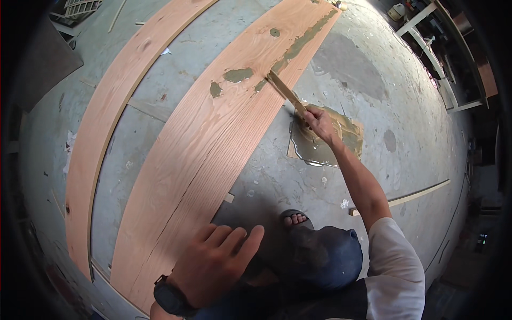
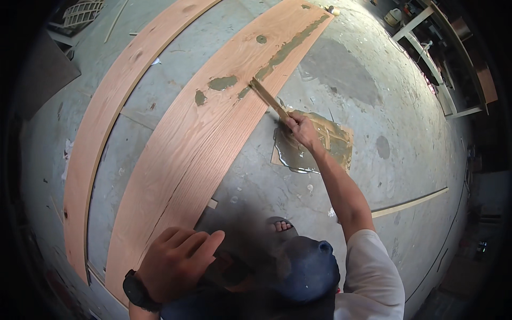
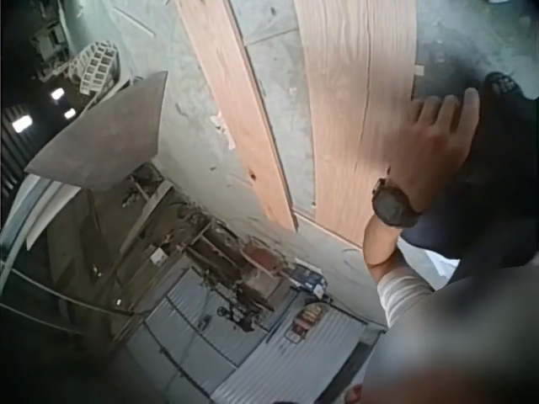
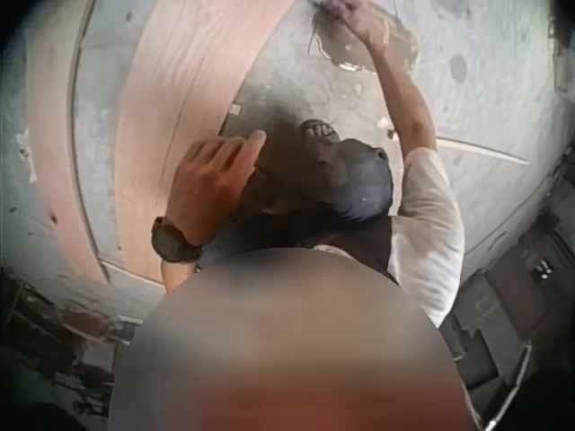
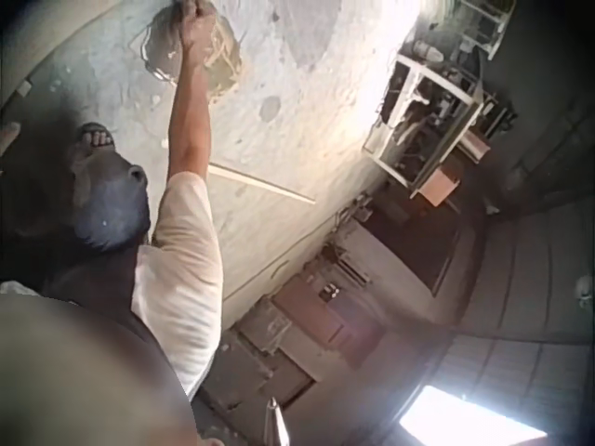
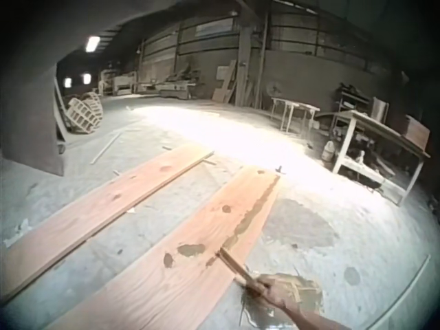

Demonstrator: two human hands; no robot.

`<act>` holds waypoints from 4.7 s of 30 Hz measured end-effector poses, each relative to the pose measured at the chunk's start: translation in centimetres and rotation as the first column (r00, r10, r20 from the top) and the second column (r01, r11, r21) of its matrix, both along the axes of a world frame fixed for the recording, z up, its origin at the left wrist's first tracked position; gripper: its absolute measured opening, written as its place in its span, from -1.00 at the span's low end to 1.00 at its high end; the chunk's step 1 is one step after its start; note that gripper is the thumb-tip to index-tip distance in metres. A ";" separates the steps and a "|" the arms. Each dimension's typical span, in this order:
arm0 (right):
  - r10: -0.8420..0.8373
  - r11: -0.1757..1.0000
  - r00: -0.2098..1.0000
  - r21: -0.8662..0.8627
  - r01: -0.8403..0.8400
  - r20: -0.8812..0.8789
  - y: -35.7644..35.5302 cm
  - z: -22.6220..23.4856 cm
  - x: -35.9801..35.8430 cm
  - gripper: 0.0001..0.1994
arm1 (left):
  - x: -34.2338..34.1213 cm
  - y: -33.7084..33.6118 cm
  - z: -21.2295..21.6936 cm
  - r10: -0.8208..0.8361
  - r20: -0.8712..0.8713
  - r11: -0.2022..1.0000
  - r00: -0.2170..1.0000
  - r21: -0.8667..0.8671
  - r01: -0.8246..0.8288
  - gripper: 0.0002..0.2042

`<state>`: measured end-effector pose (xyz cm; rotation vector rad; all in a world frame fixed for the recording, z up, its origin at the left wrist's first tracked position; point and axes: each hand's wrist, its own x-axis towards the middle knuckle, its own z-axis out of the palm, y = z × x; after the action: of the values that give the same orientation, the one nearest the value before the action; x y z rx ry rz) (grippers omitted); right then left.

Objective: Applying a paste-like wood filler to the surface and joints of large wooden planks using a wooden spreader.

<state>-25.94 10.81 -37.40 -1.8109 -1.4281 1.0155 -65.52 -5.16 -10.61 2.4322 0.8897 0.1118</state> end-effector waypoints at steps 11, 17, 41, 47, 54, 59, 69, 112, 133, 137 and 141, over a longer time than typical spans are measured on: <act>-0.076 0.976 0.732 0.202 -0.086 0.677 1.7 -0.5 0.0 -0.70 | -2.9 -4.7 0.1 0.163 0.119 0.979 0.979 -0.143 -0.146 -0.54; 0.104 0.980 0.781 0.071 -0.186 0.616 -1.3 -1.5 -1.6 -0.71 | -3.4 -3.8 -0.6 0.220 0.208 0.974 0.953 -0.100 -0.203 -0.52; -0.472 0.877 0.833 0.061 0.476 0.289 -21.9 -0.8 6.5 -0.72 | -2.2 -2.6 -0.8 0.163 0.286 0.984 0.944 -0.115 -0.135 -0.54; -0.530 0.821 0.813 -0.093 0.563 0.242 -28.4 -2.0 7.8 -0.69 | -0.8 -1.9 -0.8 0.094 0.301 0.991 0.949 -0.117 -0.061 -0.53; -0.616 0.777 0.613 -0.510 0.369 -0.495 -26.6 -1.7 5.5 -0.77 | -0.2 -2.5 -0.3 0.078 0.317 0.995 0.945 -0.091 -0.051 -0.51; -0.636 0.769 0.433 -0.573 0.284 -0.639 -26.1 -1.4 5.9 -0.78 | -0.3 -3.2 0.0 0.110 0.297 0.992 0.948 -0.091 -0.086 -0.54; -0.208 0.954 0.664 -0.297 -0.023 -0.719 -16.2 1.3 -0.9 -0.73 | -0.2 -4.3 -0.7 0.144 0.279 0.989 0.949 -0.080 -0.127 -0.48; 0.078 0.939 0.774 0.215 -0.268 0.628 -6.4 -1.7 -6.9 -0.61 | -2.4 -5.4 -1.2 0.153 0.378 0.988 0.913 -0.038 -0.149 -0.49; -0.722 0.686 0.637 -0.394 0.612 -0.268 -32.1 -3.7 1.1 -0.69 | 0.5 -2.0 0.9 0.044 0.430 0.996 0.902 -0.089 -0.006 -0.69; -0.711 0.702 0.354 -0.640 0.312 -0.608 -29.9 -1.6 1.1 -0.73 | -0.1 -2.8 0.6 0.074 0.433 0.994 0.898 -0.108 -0.030 -0.69; -0.466 0.860 0.381 -0.510 -0.017 -0.798 -26.8 0.1 0.5 -0.70 | -0.7 -3.8 -0.3 0.113 0.396 0.993 0.911 -0.074 -0.092 -0.55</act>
<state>-25.47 -16.01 -37.30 -1.2077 -0.2116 1.8752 -66.22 -9.00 -10.93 2.1955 0.8166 0.5954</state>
